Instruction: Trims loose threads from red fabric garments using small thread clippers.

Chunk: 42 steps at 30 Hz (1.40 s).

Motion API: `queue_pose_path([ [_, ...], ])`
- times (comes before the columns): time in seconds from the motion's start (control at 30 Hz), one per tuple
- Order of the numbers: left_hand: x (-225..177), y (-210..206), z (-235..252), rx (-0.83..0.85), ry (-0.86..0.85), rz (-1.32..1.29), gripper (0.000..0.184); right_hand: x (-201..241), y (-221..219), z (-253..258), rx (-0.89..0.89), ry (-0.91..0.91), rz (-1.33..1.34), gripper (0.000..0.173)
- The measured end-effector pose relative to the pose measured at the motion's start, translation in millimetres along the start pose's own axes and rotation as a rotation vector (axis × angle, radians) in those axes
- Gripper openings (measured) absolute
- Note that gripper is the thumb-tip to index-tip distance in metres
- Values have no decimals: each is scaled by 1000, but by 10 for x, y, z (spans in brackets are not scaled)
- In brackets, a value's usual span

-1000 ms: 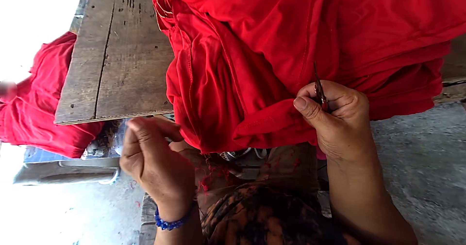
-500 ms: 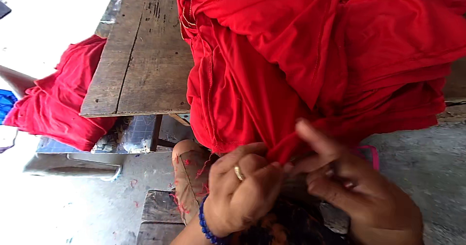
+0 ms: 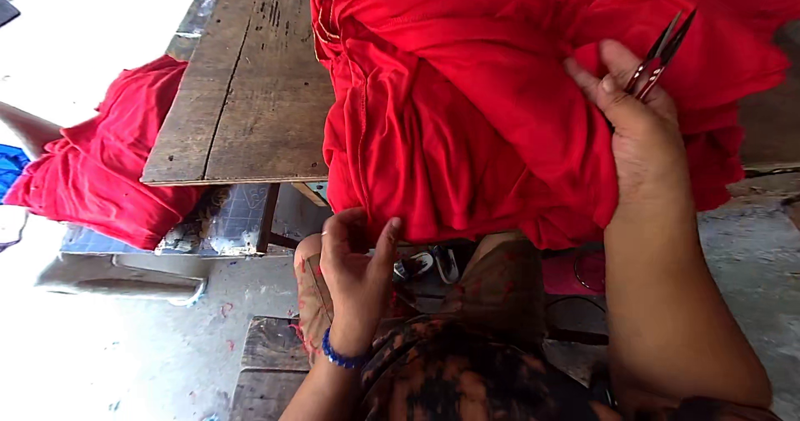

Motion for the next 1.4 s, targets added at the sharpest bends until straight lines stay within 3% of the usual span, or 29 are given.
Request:
queue_pose_path([
  [0.07, -32, 45, 29, 16, -23, -84, 7, 80, 144, -73, -177, 6, 25, 40],
  [0.13, -100, 199, 73, 42, 5, -261, 5, 280, 233, -165, -320, 106, 93, 28],
  [0.23, -232, 445, 170, 9, 114, -513, 14, 637, 1, -474, -100, 300, 2, 21],
  [0.37, -371, 462, 182, -15, 65, -519, 21, 733, -759, -915, 272, 541, -203, 40],
  [0.47, -454, 369, 105, 51, -18, -428, 13, 724, -1211, -1024, 361, 596, -214, 43],
  [0.53, -473, 323, 74, 112, -47, -435, 10, 723, -1413, -1003, 358, 635, -218, 35],
  [0.67, -380, 295, 63, 180, -18, -542, 14, 617, -1647, -951, 328, 622, -121, 11],
  [0.77, -304, 307, 48, 240, 19, -653, 18, 566, -1698, -991, 374, 591, -49, 21],
  [0.83, -271, 321, 50, 261, 106, -726, 13, 529, -1703, -1029, 388, 615, -143, 31],
  [1.0, -188, 373, 96, 240, 215, -775, 27, 453, -1699, -1023, 294, 629, -143, 8],
  [1.23, -274, 397, 62, 249, -46, -618, 35, 442, -1602, -989, 247, 528, 67, 10],
  [1.4, -480, 390, 53, 149, -95, -553, 13, 435, -1611, -967, 334, 582, 83, 12],
])
Point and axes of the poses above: each hand's wrist, its own z-axis towards the middle knuckle, its own y-axis out of the back of the hand, x = y × z, the point moved 6 cm from there along z, towards the middle knuckle, and after that the axes turned 12 degrees about y, right-handed, at the moved point
